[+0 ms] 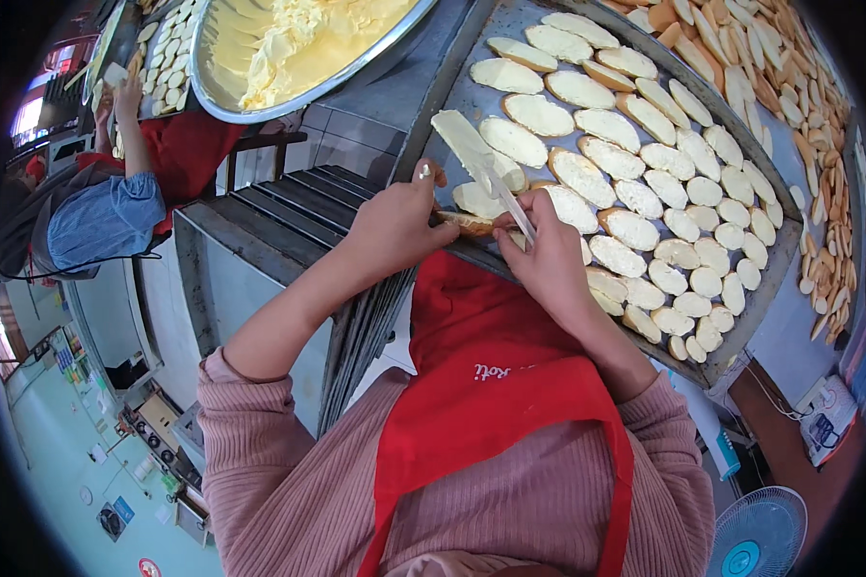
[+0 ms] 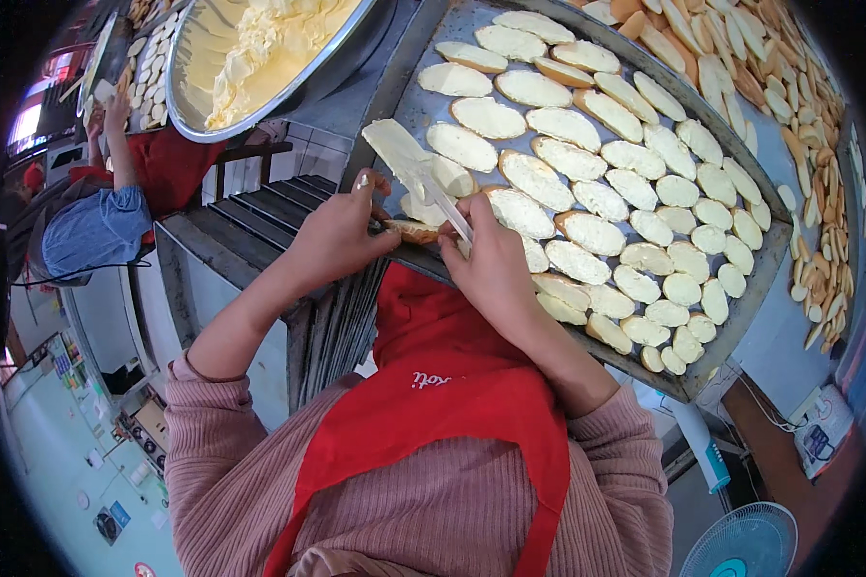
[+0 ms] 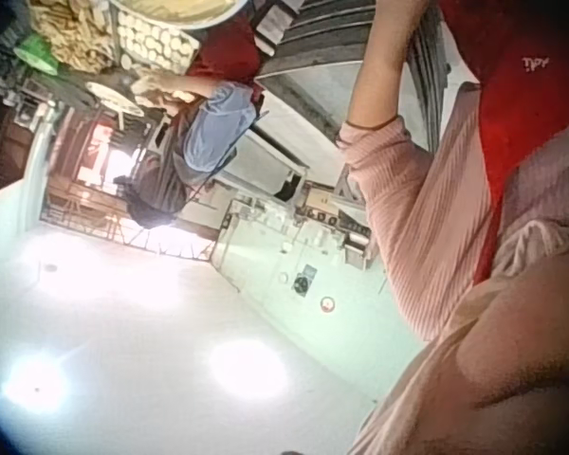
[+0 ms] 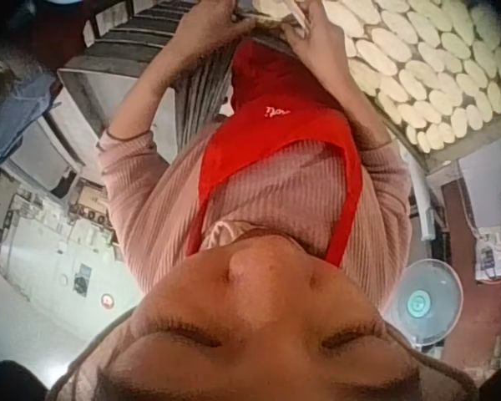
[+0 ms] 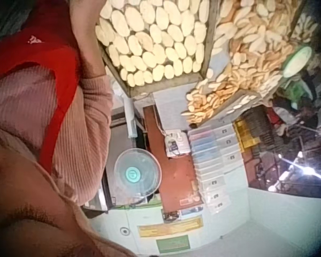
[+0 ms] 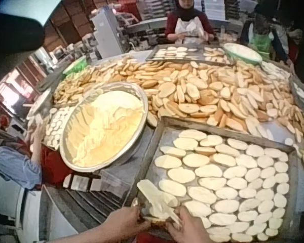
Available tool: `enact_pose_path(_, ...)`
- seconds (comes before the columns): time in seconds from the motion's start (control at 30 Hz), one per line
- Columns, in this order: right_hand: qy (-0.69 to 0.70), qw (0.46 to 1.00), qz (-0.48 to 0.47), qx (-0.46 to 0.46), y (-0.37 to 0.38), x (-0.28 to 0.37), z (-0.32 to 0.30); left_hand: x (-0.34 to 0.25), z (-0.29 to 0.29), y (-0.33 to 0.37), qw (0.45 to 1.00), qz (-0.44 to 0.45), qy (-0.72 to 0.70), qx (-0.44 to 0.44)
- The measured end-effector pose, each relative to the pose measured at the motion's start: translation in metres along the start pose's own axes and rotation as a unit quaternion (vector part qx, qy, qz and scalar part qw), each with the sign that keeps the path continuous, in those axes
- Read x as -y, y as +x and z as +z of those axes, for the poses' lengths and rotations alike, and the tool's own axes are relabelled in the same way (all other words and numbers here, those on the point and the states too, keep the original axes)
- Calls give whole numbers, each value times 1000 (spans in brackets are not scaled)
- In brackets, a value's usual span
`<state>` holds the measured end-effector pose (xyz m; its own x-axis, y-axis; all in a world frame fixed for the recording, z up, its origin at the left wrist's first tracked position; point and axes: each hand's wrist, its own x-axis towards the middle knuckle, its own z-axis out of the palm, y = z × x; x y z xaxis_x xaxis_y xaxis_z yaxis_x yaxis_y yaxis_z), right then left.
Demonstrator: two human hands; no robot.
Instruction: The person spreads a yellow creamy substance onto sliced bread pieces arranged on a metal tray using a plastic spatula. The person works methodically across the tray, ensuring each slice is covered, and then moves the completed tray aside to begin with a new batch of bread slices.
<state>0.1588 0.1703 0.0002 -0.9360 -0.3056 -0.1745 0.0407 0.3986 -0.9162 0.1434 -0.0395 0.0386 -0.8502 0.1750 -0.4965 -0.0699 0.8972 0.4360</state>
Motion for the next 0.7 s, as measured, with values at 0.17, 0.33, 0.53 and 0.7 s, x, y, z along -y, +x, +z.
enact_pose_path(0.17, -14, 1000, -17, -7, 1, -4, 3, -1, -3, 1, 999, 6, 7, 34)
enact_pose_path(0.33, -3, 1000, 26, 14, 4, 0, 1, 2, -8, 4, 998, 24, -2, 66)
enact_pose_path(0.53, -32, 999, 16, -4, 3, 7, -5, 2, -3, 7, 995, 22, 60, 71)
enact_pose_path(0.7, -294, 955, -30, -31, -11, 37, -62, 4, -3, 4, 997, 59, 46, 34)
